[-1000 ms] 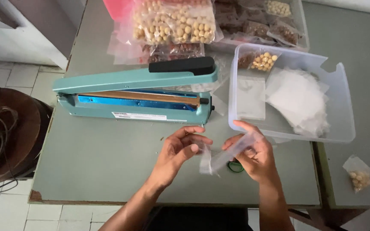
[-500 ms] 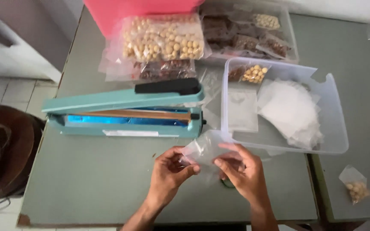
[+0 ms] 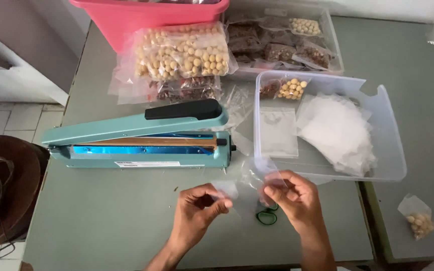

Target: Using scissors to cut and trim small plastic bags at a packaging workstation.

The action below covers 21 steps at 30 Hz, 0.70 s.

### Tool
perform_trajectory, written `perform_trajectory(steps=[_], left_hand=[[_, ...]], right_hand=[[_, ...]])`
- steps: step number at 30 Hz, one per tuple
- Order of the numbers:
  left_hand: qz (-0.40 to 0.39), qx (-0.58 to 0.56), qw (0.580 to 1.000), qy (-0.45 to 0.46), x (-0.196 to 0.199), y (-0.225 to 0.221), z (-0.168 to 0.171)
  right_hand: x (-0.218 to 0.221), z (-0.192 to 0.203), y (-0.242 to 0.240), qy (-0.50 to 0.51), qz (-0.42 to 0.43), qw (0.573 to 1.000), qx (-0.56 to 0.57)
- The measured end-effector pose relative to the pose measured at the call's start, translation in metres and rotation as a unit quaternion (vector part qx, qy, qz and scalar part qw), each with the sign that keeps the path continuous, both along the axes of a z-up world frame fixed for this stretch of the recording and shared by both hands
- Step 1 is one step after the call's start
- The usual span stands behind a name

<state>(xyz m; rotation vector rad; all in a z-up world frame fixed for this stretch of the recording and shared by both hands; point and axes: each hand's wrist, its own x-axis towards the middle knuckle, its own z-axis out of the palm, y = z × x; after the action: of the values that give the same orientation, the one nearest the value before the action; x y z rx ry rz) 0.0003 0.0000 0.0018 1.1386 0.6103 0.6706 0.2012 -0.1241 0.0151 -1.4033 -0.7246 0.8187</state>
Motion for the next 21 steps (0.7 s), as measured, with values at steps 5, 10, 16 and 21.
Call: perform_trajectory(steps=[5, 10, 16, 21], left_hand=[[0.053, 0.071, 0.996, -0.012, 0.014, 0.002, 0.002], [0.018, 0.089, 0.995, -0.027, 0.011, 0.000, 0.007], [0.027, 0.095, 0.994, -0.041, -0.016, -0.001, -0.010], [-0.013, 0.142, 0.982, 0.127, -0.040, 0.005, -0.014]], right_hand=[[-0.006, 0.005, 0.000, -0.041, 0.014, 0.996, -0.077], [-0.011, 0.015, -0.005, -0.097, 0.061, 0.977, -0.179], [0.017, -0.010, -0.017, -0.078, 0.044, 0.996, -0.002], [0.037, 0.043, 0.012, -0.184, -0.034, 0.973, -0.138]])
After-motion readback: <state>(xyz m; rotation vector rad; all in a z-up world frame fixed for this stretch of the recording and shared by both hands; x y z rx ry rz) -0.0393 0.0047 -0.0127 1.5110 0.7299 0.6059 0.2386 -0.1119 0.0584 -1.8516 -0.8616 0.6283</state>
